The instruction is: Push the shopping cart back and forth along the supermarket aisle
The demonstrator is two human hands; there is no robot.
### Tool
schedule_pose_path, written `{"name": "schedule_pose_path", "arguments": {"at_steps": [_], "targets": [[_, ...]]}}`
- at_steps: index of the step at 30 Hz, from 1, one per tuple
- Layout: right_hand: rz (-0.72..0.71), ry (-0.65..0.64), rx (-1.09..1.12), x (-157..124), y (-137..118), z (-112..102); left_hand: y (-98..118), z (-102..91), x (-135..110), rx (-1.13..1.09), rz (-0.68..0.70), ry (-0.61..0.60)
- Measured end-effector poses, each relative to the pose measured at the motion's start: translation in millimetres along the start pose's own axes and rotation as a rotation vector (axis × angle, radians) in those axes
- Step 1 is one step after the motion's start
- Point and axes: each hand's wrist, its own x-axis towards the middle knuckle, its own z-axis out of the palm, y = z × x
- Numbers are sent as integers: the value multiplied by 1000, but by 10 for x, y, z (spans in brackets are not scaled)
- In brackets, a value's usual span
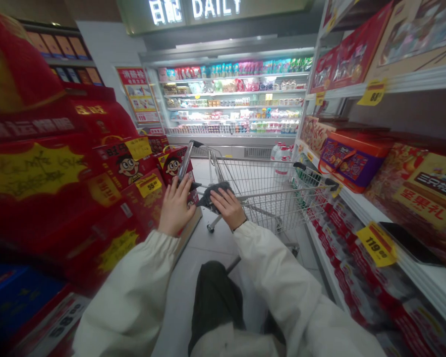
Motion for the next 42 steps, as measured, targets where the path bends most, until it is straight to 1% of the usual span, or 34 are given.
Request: {"name": "schedule_pose_path", "arguments": {"at_steps": [3, 5, 7, 9, 11, 13, 16, 20, 23, 25, 27, 30, 36, 42], "targets": [[26, 15, 18, -223, 110, -21, 3, 22, -25, 9, -8, -11], [58, 36, 30, -281, 130, -74, 13, 36, -17, 5, -7, -15], [65, 63, 45, -212, 79, -114, 23, 54, 0, -3, -1, -11], [35, 72, 60, -46, -20, -109, 27, 73, 12, -10, 4, -3], [-5, 35, 74, 135, -121, -60, 23, 79, 11, -13, 6, -1], [-22, 5, 75, 242, -180, 3, 6, 66, 0, -11, 11, -12], [-5, 14, 74, 213, -179, 46, -51, 16, -9, -12, 21, -35], [69, 28, 72, 108, -147, -15, -173, -44, 52, -59, -28, -14], [71, 9, 78, 179, -182, -42, -242, -42, 140, -115, -57, 8], [69, -5, 79, 238, -207, -19, -257, -18, 185, -151, -52, 17], [85, -7, 74, 234, -203, 23, -253, 10, 205, -181, -48, 39], [123, 0, 73, 83, -119, 74, -237, 41, 209, -213, -36, 86], [203, -11, 73, -320, 176, 78, -184, 69, 229, -263, -35, 136], [243, -9, 85, -525, 370, 56, -20, 82, 243, -282, -34, 146]]}}
